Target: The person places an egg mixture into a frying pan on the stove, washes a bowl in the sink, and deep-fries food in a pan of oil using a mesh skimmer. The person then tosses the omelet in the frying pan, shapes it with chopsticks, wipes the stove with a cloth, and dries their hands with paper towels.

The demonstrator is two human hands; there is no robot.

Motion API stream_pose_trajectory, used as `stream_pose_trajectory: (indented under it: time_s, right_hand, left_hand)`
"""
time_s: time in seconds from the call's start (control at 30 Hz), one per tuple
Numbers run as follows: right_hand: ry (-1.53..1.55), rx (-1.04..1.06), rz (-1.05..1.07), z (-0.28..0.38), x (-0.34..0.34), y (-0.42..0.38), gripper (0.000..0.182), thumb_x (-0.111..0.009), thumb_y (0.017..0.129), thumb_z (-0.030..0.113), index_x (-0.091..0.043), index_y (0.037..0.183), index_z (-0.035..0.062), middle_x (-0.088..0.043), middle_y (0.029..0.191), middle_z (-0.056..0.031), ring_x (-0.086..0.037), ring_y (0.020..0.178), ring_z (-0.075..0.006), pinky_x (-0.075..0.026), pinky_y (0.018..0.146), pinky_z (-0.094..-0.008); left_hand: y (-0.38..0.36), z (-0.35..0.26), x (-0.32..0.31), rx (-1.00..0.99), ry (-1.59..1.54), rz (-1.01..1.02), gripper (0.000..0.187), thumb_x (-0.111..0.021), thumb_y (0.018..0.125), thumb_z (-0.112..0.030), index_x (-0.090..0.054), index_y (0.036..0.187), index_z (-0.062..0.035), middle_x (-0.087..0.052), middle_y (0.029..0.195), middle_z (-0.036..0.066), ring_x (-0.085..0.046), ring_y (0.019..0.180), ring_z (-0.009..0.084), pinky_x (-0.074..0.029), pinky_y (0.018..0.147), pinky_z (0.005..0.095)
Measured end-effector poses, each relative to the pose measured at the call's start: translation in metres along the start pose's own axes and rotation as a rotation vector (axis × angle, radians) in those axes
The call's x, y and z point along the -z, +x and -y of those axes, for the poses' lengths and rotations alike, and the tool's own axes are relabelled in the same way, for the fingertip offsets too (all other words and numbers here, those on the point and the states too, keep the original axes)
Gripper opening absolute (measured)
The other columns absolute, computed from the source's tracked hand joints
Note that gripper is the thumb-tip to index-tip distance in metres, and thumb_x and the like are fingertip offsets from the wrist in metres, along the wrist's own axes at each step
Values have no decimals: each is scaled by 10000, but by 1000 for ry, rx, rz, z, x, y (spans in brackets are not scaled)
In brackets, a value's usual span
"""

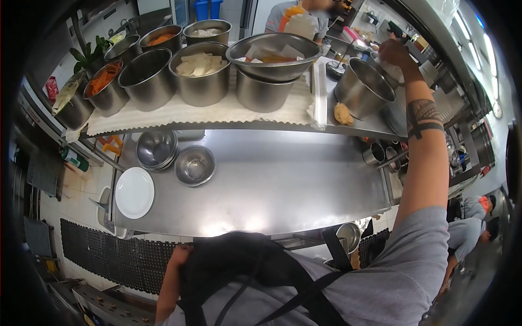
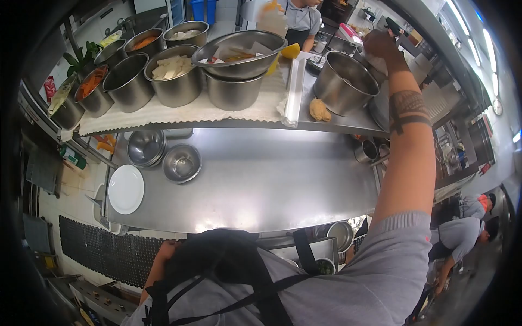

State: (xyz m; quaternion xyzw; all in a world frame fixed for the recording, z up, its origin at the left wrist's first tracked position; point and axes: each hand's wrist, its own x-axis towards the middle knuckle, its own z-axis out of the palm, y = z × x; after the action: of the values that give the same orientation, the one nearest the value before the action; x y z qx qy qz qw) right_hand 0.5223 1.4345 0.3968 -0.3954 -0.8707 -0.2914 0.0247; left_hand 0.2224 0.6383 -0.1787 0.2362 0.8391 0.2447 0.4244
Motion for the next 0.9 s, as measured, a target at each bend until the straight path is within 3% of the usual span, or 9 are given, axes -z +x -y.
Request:
stream_pose_trajectory:
  time_s: [0.13,0.2,0.3,0.4,0.53,0.6,0.7,0.8,0.9]
  right_hand:
    - [293,83,-130,-14,-6,10,330,-589,782,262,-739,1020,89,-712,1032,-138,-660,1025,-342,-485,965,-445]
    - [369,45,-381,0,3,-5,309,-599,805,255,-733,1004,61,-712,1024,-162,-663,999,-348,-511,904,-372]
    - [445,-47,-531,-8,0,-11,292,-597,837,240,-730,1013,49,-708,1048,-173,-670,989,-338,-511,904,-385]
    - [555,-128,-261,-16,9,-22,292,-605,859,254,-729,1019,43,-707,1061,-172,-670,1005,-324,-507,915,-396]
    - [482,-40,-298,-33,-2,-26,291,-629,859,270,-733,1018,50,-711,1046,-167,-672,1008,-313,-508,918,-395]
    - [415,40,-513,-41,-16,-24,276,-654,852,274,-739,1010,65,-712,1032,-164,-669,999,-317,-506,912,-398]
    - [144,10,-513,-36,-14,-31,242,-654,855,267,-746,980,81,-707,1029,-164,-664,996,-326,-504,909,-412]
    - [356,-63,-444,-13,-14,-33,221,-638,866,251,-740,991,100,-696,1036,-175,-659,998,-332,-501,895,-434]
    - [297,20,-408,-13,-21,-20,228,-612,882,226,-716,1045,106,-693,1025,-180,-661,981,-340,-500,892,-441]
  left_hand:
    - [-3,-4,1,57,-24,14,369,-654,888,-322,-713,920,41,-715,871,180,-663,809,260,-507,788,386]
    - [-3,-6,2,94,-45,12,369,-653,888,-326,-717,928,35,-717,865,174,-659,798,244,-506,775,379]
    - [0,-4,2,114,-56,42,369,-655,887,-330,-721,933,31,-718,855,160,-656,786,225,-506,757,369]
    - [-3,-14,7,102,-48,44,375,-658,890,-335,-723,930,31,-717,845,146,-654,775,210,-508,743,360]
    - [7,-3,4,71,15,35,384,-655,895,-348,-722,943,27,-716,836,143,-655,774,208,-509,735,363]
    - [8,-1,4,76,18,62,368,-654,902,-325,-715,923,38,-712,898,215,-683,852,312,-514,793,401]
    - [6,-8,7,-3,110,57,363,-651,904,-322,-718,945,32,-713,926,220,-686,884,323,-517,818,403]
    - [4,-16,9,-10,102,87,358,-647,906,-322,-723,968,22,-714,952,222,-688,913,324,-519,839,402]
    - [-1,-30,12,31,165,119,356,-643,907,-321,-725,988,16,-713,966,228,-690,923,324,-523,844,403]
